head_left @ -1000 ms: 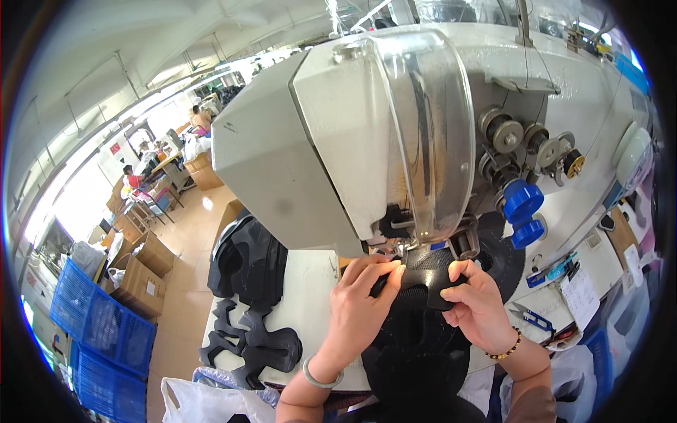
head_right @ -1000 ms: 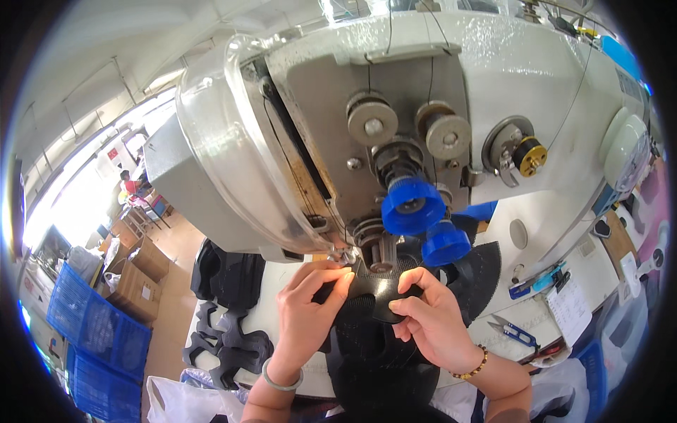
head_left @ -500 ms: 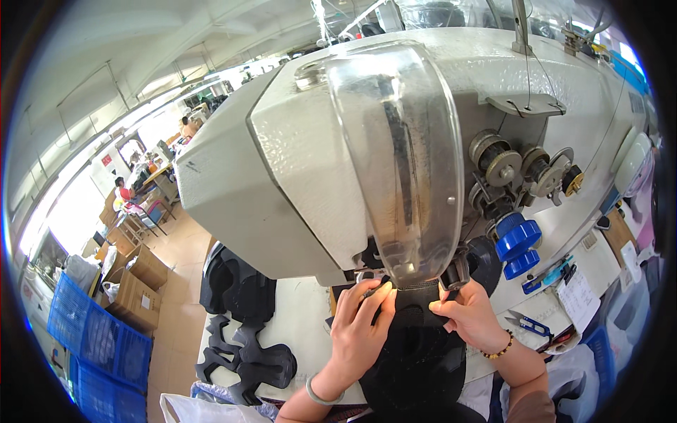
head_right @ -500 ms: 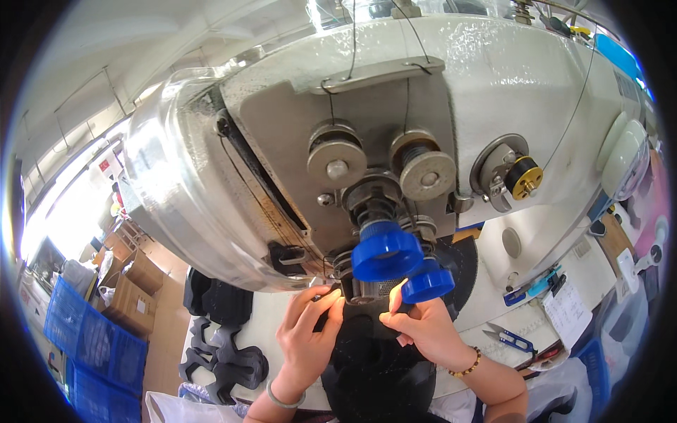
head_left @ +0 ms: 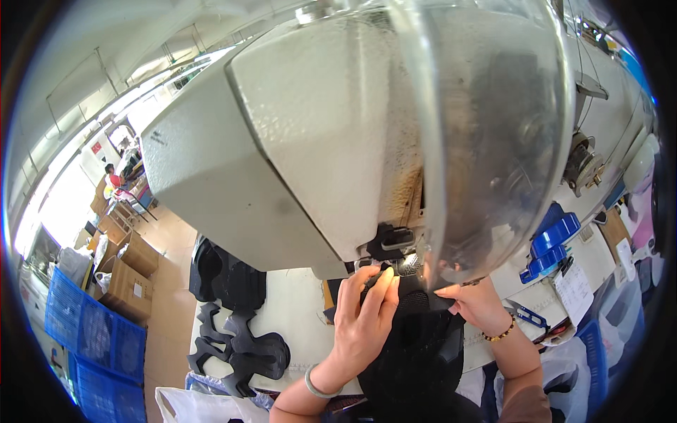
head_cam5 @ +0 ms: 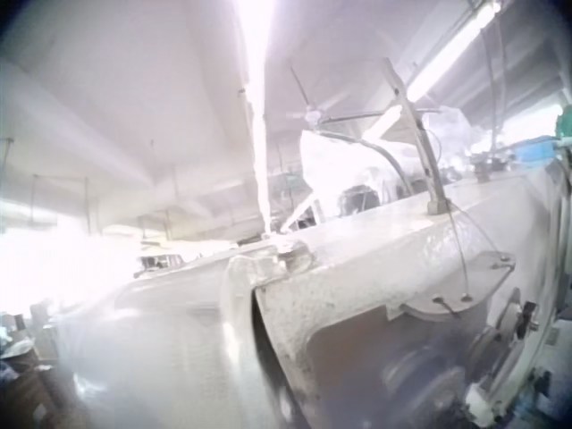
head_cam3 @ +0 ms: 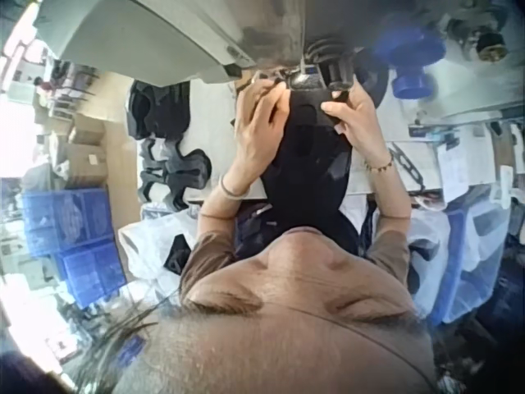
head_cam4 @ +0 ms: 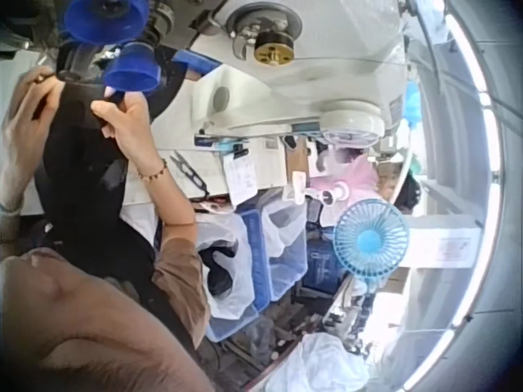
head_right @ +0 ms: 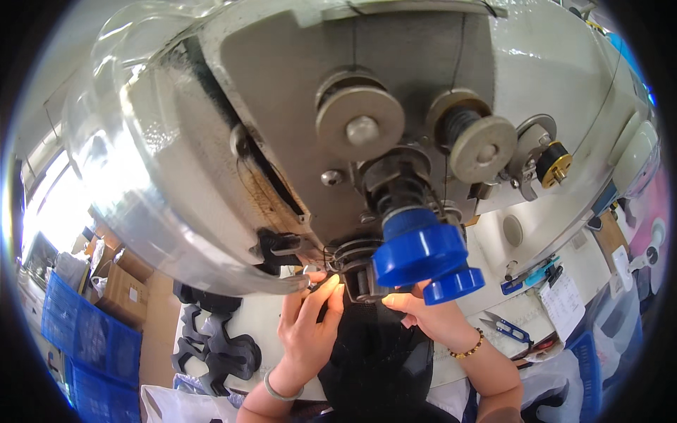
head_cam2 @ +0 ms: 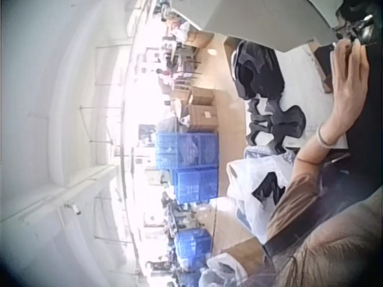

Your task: The person aligns and stitches cutout shoe upper pieces together using an industrial sewing machine, guiding the materials under the needle by hand.

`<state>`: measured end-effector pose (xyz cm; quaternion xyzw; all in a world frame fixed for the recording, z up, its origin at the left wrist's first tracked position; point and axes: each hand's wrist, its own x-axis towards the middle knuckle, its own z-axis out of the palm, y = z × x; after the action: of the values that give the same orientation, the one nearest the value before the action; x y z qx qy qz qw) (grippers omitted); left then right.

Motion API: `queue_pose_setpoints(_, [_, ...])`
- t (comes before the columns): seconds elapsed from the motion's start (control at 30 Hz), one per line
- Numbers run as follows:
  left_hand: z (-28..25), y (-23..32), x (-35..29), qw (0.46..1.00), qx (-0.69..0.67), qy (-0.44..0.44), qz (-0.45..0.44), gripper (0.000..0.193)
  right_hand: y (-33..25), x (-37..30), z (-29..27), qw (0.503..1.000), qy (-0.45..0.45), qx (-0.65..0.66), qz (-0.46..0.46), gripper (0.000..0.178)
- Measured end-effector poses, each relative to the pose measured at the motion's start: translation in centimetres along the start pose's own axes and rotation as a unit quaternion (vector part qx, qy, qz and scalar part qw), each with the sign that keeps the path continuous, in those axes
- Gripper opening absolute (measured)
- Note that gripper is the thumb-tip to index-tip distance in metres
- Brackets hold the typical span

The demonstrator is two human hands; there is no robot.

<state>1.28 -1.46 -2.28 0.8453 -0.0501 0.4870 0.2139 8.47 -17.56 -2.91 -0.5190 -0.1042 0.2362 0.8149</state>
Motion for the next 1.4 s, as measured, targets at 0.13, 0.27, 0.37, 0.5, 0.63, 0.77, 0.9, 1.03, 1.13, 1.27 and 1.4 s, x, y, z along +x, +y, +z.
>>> queue_pose_setpoints(0.13, [-0.3, 0.1, 0.0, 1.0, -0.01, -0.017, -0.006, 0.023, 0.5, 0.2, -0.7, 0.997, -0.019, -0.068, -0.017, 0.039])
queue_pose_setpoints(0.27, [-0.3, -0.3, -0.2, 1.0, -0.001, -0.024, 0.015, 0.024, 0.1, -0.4, -0.5, 0.991, -0.026, -0.126, -0.04, 0.033])
queue_pose_setpoints(0.37, [-0.3, -0.5, -0.1, 0.999, 0.004, -0.019, 0.03, 0.025, 0.3, -0.5, -0.1, 0.993, -0.02, -0.11, -0.044, 0.03])
queue_pose_setpoints(0.5, [-0.3, 0.0, -0.3, 1.0, 0.007, -0.018, -0.013, 0.025, 0.1, -0.7, 0.0, 0.996, -0.039, -0.064, -0.043, 0.026])
queue_pose_setpoints(0.63, [0.0, 0.1, 0.2, 0.999, 0.029, -0.019, 0.002, 0.025, 1.2, 0.0, -0.9, 0.996, -0.028, -0.073, -0.037, 0.024])
queue_pose_setpoints(0.77, [0.6, -0.3, 0.0, 0.999, 0.044, -0.008, 0.003, 0.023, 1.2, 1.0, -1.2, 1.0, -0.001, 0.004, -0.014, 0.041])
queue_pose_setpoints(0.9, [0.0, -1.0, 0.1, 0.999, 0.039, -0.015, 0.007, 0.021, 0.5, 1.0, -0.3, 0.993, -0.073, 0.057, -0.075, 0.032])
queue_pose_setpoints(1.03, [-0.8, -1.2, 0.7, 0.997, 0.052, -0.05, -0.03, 0.019, 0.5, 0.1, 0.8, 0.995, -0.008, 0.087, -0.05, 0.03])
queue_pose_setpoints(1.13, [-1.9, -0.4, 0.6, 0.993, 0.099, -0.064, 0.031, 0.028, 2.0, -1.2, 1.4, 0.998, 0.013, 0.054, -0.041, 0.026])
queue_pose_setpoints(1.27, [-1.7, 0.4, -0.3, 0.981, 0.072, -0.132, 0.123, 0.037, 3.0, -2.5, 4.9, 0.984, 0.059, 0.145, -0.079, 0.019])
queue_pose_setpoints(1.4, [-1.6, -1.1, -0.1, 0.979, 0.045, -0.117, 0.16, 0.038, 4.1, -4.2, 5.7, 0.985, 0.005, 0.166, -0.042, 0.016])
